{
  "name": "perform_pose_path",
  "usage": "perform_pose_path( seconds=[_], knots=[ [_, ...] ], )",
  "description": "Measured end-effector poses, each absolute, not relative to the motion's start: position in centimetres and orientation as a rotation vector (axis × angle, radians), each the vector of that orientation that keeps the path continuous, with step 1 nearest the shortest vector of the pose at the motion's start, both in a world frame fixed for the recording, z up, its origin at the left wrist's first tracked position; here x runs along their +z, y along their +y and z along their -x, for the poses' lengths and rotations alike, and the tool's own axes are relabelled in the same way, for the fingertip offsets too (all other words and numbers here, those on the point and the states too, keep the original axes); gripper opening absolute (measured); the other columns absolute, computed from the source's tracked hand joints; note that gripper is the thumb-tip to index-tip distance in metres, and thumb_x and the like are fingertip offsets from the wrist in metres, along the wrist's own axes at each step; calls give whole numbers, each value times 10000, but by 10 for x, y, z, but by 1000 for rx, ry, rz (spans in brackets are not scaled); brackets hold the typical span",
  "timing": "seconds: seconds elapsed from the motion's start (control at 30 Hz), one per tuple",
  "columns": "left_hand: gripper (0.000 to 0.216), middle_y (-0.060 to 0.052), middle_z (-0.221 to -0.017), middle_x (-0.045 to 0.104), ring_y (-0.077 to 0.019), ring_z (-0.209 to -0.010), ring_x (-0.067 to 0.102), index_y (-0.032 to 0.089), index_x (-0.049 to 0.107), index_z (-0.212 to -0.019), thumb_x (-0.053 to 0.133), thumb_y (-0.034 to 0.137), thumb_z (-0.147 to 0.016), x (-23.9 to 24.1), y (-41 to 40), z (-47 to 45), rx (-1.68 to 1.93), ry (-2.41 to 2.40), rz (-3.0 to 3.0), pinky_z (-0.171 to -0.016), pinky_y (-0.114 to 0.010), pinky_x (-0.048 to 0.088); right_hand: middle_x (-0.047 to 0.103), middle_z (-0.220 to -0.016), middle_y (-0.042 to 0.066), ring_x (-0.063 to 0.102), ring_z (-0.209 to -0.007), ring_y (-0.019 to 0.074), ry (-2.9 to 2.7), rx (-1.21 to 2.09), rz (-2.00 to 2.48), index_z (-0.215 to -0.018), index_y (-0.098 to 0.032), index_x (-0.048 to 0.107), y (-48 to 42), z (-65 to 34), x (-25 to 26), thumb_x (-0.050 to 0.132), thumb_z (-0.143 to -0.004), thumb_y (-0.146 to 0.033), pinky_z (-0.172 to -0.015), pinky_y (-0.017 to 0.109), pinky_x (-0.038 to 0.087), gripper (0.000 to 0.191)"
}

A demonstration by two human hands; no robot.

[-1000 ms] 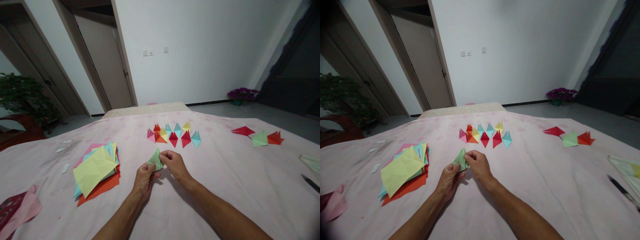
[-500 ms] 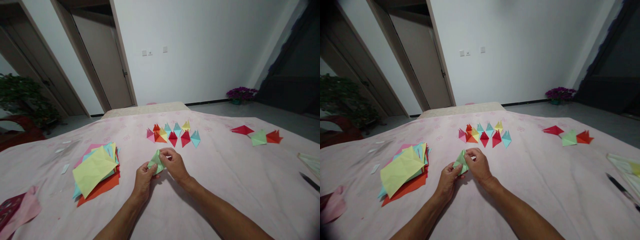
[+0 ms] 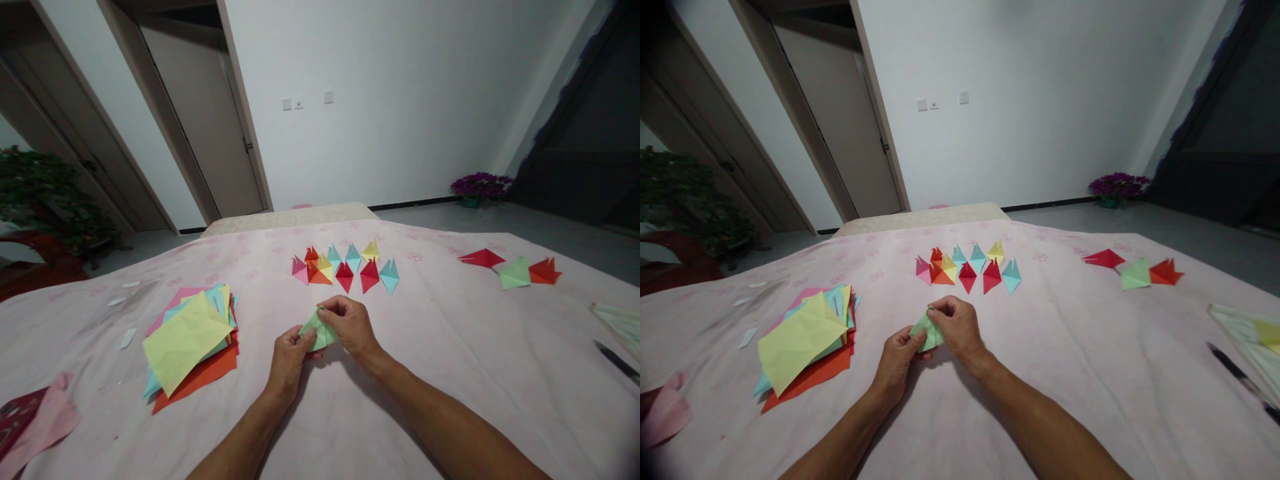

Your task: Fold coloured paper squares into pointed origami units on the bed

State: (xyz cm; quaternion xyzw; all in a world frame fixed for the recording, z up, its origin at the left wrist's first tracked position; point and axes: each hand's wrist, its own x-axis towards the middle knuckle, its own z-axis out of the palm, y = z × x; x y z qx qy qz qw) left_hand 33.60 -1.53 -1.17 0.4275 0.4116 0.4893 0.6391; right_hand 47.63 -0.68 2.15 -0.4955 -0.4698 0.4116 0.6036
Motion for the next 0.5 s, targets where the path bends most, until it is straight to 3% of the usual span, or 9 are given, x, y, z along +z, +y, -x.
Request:
perform_pose_path(
  seconds=[0.13, 0.23, 0.37, 0.5],
  knots=[
    [395, 0, -634, 617, -69, -513, 495, 105, 708, -772, 834, 457, -644, -10, -12, -333, 1116, 976, -1016, -471, -165, 411, 657, -657, 9, 562, -591, 134, -1072, 978, 1142, -744, -152, 703, -6, -479, 23, 725, -664, -316, -560, 253, 434, 183],
    [385, 41, -596, 563, -32, -450, 401, 119, 692, -792, 840, 442, -642, -9, -8, -330, 1190, 985, -967, -405, -140, 313, 683, -739, 27, 580, -626, 140, -1158, 999, 1137, -841, -158, 717, -7, -478, 26, 648, -755, -358, -557, 253, 447, 228],
    [454, 14, -721, 616, -39, -516, 475, 129, 683, -886, 868, 437, -607, -7, -4, -329, 1254, 884, -795, -436, -130, 377, 706, -886, 35, 624, -720, 157, -1292, 972, 1147, -1067, -176, 671, -10, -471, 22, 683, -735, -315, -618, 265, 495, 360],
    [522, -18, -814, 651, -64, -577, 543, 135, 647, -1022, 859, 407, -631, -6, -4, -331, 1263, 840, -765, -466, -142, 423, 711, -888, 26, 636, -731, 160, -1343, 892, 1210, -1036, -178, 644, -11, -464, 12, 645, -686, -163, -646, 265, 501, 351]
  ],
)
